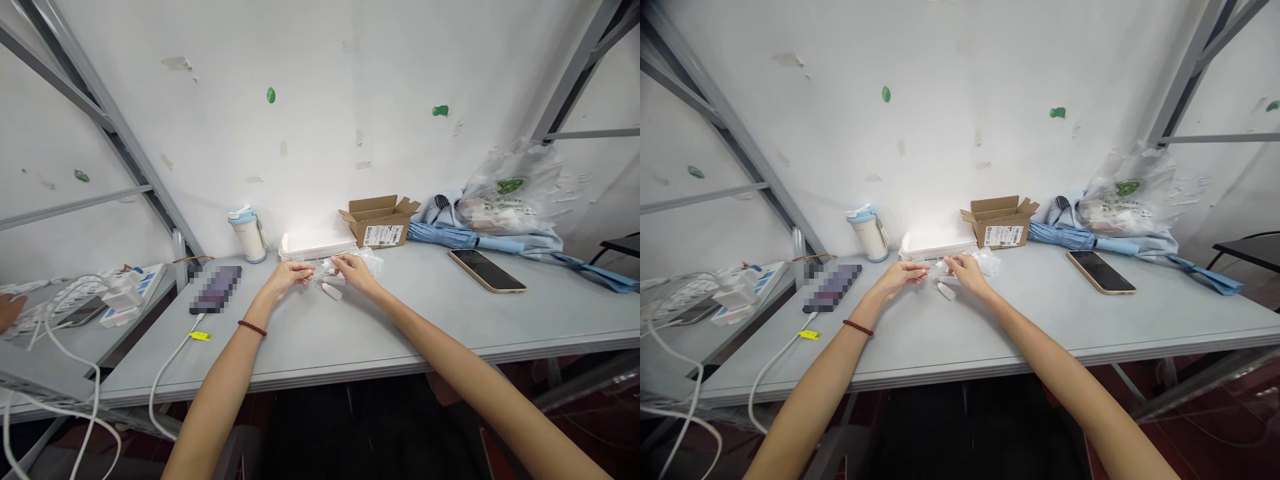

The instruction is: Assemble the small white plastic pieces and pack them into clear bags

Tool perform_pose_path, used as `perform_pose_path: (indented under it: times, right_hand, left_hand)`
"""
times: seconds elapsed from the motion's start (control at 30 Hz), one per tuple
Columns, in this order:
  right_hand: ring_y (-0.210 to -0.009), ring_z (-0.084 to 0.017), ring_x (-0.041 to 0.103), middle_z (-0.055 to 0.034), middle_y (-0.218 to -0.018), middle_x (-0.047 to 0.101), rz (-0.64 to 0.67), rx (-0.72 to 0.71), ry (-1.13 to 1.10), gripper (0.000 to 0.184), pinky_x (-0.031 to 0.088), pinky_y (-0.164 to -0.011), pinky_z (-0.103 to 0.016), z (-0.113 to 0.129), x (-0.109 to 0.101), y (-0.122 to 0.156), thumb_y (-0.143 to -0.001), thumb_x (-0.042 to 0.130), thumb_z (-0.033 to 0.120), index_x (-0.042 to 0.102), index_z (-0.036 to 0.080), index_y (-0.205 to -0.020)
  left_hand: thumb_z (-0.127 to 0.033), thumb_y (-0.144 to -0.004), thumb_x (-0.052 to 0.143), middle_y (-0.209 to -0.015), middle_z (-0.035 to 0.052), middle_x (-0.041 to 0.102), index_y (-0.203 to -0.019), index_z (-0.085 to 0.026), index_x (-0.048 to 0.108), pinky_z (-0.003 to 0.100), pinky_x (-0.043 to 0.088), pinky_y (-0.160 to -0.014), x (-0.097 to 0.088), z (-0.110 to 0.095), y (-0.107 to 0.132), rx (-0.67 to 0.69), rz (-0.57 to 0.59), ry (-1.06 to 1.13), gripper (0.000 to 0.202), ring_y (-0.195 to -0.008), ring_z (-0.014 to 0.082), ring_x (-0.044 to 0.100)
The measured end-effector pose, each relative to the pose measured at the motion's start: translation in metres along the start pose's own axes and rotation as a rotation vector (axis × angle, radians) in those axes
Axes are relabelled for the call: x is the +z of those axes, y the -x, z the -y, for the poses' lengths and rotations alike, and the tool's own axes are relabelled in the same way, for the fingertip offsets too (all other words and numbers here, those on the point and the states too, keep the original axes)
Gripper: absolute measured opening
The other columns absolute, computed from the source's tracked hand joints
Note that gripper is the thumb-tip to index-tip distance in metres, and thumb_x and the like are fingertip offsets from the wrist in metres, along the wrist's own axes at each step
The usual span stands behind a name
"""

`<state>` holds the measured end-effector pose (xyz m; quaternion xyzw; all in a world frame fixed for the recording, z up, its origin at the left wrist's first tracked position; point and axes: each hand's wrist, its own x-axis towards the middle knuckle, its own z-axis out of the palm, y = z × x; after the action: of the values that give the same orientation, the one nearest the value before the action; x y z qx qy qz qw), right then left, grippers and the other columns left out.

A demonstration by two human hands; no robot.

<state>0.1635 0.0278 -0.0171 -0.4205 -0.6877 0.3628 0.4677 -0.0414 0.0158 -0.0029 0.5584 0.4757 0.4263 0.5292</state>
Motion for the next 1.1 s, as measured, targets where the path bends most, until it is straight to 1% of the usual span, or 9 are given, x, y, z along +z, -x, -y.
perform_pose_path:
  times: [0.13, 0.3, 0.63, 0.8, 0.97, 1.1]
  right_hand:
    - [-0.049, -0.009, 0.042, -0.0011, -0.063, 0.06, 0.038, 0.001, -0.011, 0.042, 0.034, -0.048, -0.022, -0.0001, 0.0015, 0.0012, -0.078, 0.049, 0.055, 0.061, 0.015, -0.077]
    - [-0.049, -0.009, 0.042, -0.0012, -0.065, 0.061, 0.091, 0.0, -0.004, 0.041, 0.032, -0.046, -0.022, -0.001, 0.0031, 0.003, -0.078, 0.049, 0.055, 0.061, 0.015, -0.077]
    - [-0.05, -0.009, 0.042, -0.0015, -0.065, 0.061, 0.087, 0.002, 0.01, 0.04, 0.033, -0.048, -0.022, 0.0005, 0.0034, 0.0033, -0.078, 0.049, 0.054, 0.061, 0.016, -0.077]
    - [-0.048, -0.01, 0.042, -0.0017, -0.063, 0.062, 0.079, 0.007, 0.027, 0.036, 0.032, -0.047, -0.023, -0.0015, 0.0041, 0.0023, -0.079, 0.049, 0.051, 0.06, 0.017, -0.075]
    - [-0.048, -0.01, 0.041, -0.0001, -0.06, 0.058, 0.075, -0.003, 0.049, 0.035, 0.031, -0.047, -0.023, -0.0013, 0.0043, 0.0028, -0.078, 0.049, 0.05, 0.059, 0.017, -0.072]
    - [-0.049, -0.01, 0.042, 0.0005, -0.058, 0.056, 0.069, 0.013, 0.066, 0.032, 0.033, -0.049, -0.024, 0.0003, 0.0049, 0.0041, -0.079, 0.05, 0.047, 0.058, 0.017, -0.071]
  left_hand:
    - [-0.03, -0.052, 0.082, -0.082, 0.0087, 0.068, -0.081, -0.012, 0.072, 0.03, 0.047, -0.068, 0.0011, -0.0007, 0.0007, -0.005, 0.008, 0.002, 0.035, -0.074, 0.0162, 0.059]
    - [-0.029, -0.052, 0.082, -0.083, 0.0088, 0.069, -0.077, -0.012, 0.071, 0.028, 0.047, -0.067, 0.0032, -0.0038, 0.0036, -0.021, 0.01, 0.013, 0.032, -0.074, 0.0158, 0.059]
    - [-0.028, -0.056, 0.079, -0.081, 0.0079, 0.068, -0.077, -0.013, 0.069, 0.027, 0.045, -0.064, 0.0043, -0.0054, 0.0046, -0.022, 0.017, -0.045, 0.028, -0.071, 0.0148, 0.059]
    - [-0.027, -0.057, 0.078, -0.078, 0.0065, 0.067, -0.076, -0.013, 0.069, 0.027, 0.045, -0.064, 0.0047, -0.0053, 0.0049, -0.029, 0.022, -0.029, 0.025, -0.069, 0.0134, 0.058]
    - [-0.024, -0.057, 0.078, -0.076, 0.0058, 0.066, -0.075, -0.013, 0.069, 0.026, 0.045, -0.062, 0.0054, -0.0032, 0.0037, -0.027, 0.022, -0.018, 0.023, -0.067, 0.0124, 0.057]
    - [-0.022, -0.057, 0.077, -0.073, 0.0062, 0.065, -0.072, -0.011, 0.069, 0.027, 0.045, -0.062, 0.0063, -0.0011, 0.002, -0.031, 0.003, -0.023, 0.021, -0.065, 0.0126, 0.057]
